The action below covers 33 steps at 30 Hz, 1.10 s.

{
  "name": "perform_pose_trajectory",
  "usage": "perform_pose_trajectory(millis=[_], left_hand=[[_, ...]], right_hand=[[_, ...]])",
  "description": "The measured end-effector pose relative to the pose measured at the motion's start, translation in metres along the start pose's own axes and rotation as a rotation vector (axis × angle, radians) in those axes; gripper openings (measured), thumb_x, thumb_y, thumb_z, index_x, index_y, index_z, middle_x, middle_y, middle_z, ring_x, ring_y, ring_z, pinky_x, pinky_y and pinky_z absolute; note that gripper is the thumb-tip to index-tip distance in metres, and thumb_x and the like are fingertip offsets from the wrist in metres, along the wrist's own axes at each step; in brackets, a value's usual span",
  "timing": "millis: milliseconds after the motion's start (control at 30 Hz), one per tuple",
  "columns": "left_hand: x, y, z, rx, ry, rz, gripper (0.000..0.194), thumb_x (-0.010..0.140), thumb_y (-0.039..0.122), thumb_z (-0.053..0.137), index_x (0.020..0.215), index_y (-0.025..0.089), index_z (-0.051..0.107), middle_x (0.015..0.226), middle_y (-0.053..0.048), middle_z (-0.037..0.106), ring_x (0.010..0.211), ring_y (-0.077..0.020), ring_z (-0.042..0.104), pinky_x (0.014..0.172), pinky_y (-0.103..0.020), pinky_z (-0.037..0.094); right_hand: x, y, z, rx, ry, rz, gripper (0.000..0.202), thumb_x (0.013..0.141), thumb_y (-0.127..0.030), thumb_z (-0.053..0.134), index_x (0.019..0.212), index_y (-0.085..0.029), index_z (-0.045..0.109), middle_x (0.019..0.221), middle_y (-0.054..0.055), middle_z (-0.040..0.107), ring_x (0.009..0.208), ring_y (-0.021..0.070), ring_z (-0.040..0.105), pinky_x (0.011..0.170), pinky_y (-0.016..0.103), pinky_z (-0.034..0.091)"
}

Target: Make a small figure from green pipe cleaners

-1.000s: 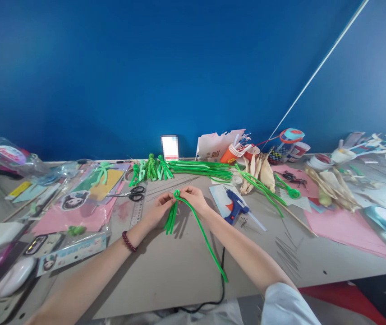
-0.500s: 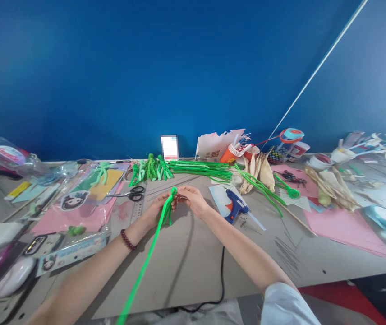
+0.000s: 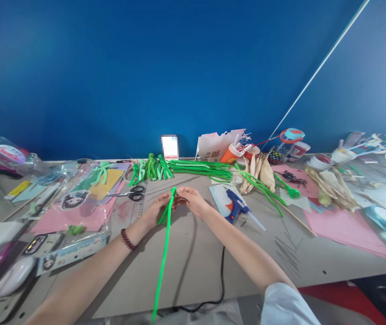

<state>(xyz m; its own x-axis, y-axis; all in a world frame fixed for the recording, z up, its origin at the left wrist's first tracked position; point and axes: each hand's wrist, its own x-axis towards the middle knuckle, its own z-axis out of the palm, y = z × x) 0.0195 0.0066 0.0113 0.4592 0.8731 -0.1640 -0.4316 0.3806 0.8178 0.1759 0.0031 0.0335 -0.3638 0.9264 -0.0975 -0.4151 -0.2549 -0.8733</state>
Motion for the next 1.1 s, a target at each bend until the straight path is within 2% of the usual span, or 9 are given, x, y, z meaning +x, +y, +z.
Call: perform_pose_trajectory(millis=[200,333,433,533,733,833,967,1033,1100], left_hand=[[-0.001,0.002,0.002,-0.022,-0.007,-0.006,0.022,0.065,0.032,0.074,0.064,0.015,0.06,0.056,0.0,0.055,0.051,-0.01,0.048,0.053,-0.024,0.038],[-0.001,0.003,0.002,0.03,-0.043,0.04,0.023,0.071,0.035,0.069,0.064,0.013,0.062,0.055,-0.002,0.056,0.052,-0.0114,0.049,0.055,-0.025,0.039],[-0.002,0.002,0.002,0.083,-0.077,0.024,0.027,0.071,0.039,0.068,0.068,0.012,0.066,0.052,-0.003,0.056,0.05,-0.011,0.048,0.053,-0.025,0.038],[-0.003,0.003,0.003,0.091,-0.057,0.007,0.028,0.067,0.038,0.071,0.07,0.01,0.068,0.054,-0.003,0.058,0.05,-0.0106,0.05,0.053,-0.023,0.038],[-0.005,0.011,0.006,0.143,0.006,0.004,0.029,0.069,0.04,0.069,0.072,0.01,0.069,0.055,-0.002,0.06,0.043,-0.0067,0.044,0.042,-0.021,0.029],[-0.006,0.019,0.007,0.198,0.006,0.041,0.031,0.073,0.041,0.065,0.067,0.011,0.067,0.058,-0.003,0.061,0.04,-0.0055,0.039,0.04,-0.022,0.026],[-0.007,0.031,0.01,0.273,0.032,0.142,0.031,0.074,0.04,0.063,0.061,0.013,0.065,0.057,-0.003,0.059,0.044,-0.008,0.042,0.043,-0.024,0.03],[-0.007,0.037,0.013,0.348,0.099,0.23,0.028,0.074,0.039,0.064,0.063,0.014,0.065,0.059,-0.003,0.061,0.048,-0.0096,0.047,0.046,-0.024,0.034],[-0.008,0.043,0.015,0.423,0.199,0.375,0.024,0.075,0.038,0.064,0.067,0.015,0.066,0.063,-0.003,0.064,0.057,-0.0123,0.053,0.055,-0.025,0.041]], right_hand=[[-0.002,-0.004,0.003,-0.004,-0.001,0.009,0.025,0.067,-0.039,0.072,0.071,-0.017,0.06,0.064,0.0,0.063,0.058,0.0119,0.057,0.06,0.025,0.043],[-0.001,-0.005,0.005,0.0,-0.018,0.002,0.028,0.068,-0.042,0.072,0.07,-0.017,0.058,0.061,-0.001,0.06,0.054,0.0118,0.056,0.059,0.026,0.044],[0.002,-0.001,0.002,-0.023,0.025,0.005,0.03,0.064,-0.042,0.074,0.071,-0.017,0.059,0.058,-0.002,0.058,0.053,0.0106,0.054,0.058,0.025,0.043],[0.006,0.0,-0.002,-0.044,0.083,-0.005,0.032,0.063,-0.041,0.075,0.078,-0.017,0.061,0.064,-0.001,0.06,0.056,0.0103,0.055,0.059,0.024,0.043],[0.005,-0.011,-0.003,-0.12,0.198,-0.154,0.025,0.065,-0.04,0.072,0.072,-0.019,0.06,0.069,-0.002,0.058,0.06,0.0097,0.052,0.064,0.026,0.043],[0.001,-0.017,0.001,-0.292,0.185,-0.221,0.021,0.068,-0.039,0.069,0.072,-0.019,0.062,0.072,-0.001,0.06,0.065,0.0113,0.052,0.064,0.026,0.042],[-0.006,-0.023,0.01,-0.64,0.175,-0.4,0.015,0.076,-0.034,0.062,0.079,-0.02,0.067,0.084,0.004,0.062,0.078,0.016,0.056,0.065,0.028,0.043],[-0.01,-0.027,0.014,-0.782,0.179,-0.507,0.014,0.079,-0.03,0.059,0.085,-0.021,0.068,0.089,0.005,0.062,0.087,0.0178,0.056,0.074,0.031,0.044],[-0.014,-0.032,0.018,-0.894,0.203,-0.612,0.014,0.081,-0.026,0.057,0.089,-0.023,0.068,0.094,0.006,0.061,0.093,0.0189,0.055,0.085,0.035,0.043]])
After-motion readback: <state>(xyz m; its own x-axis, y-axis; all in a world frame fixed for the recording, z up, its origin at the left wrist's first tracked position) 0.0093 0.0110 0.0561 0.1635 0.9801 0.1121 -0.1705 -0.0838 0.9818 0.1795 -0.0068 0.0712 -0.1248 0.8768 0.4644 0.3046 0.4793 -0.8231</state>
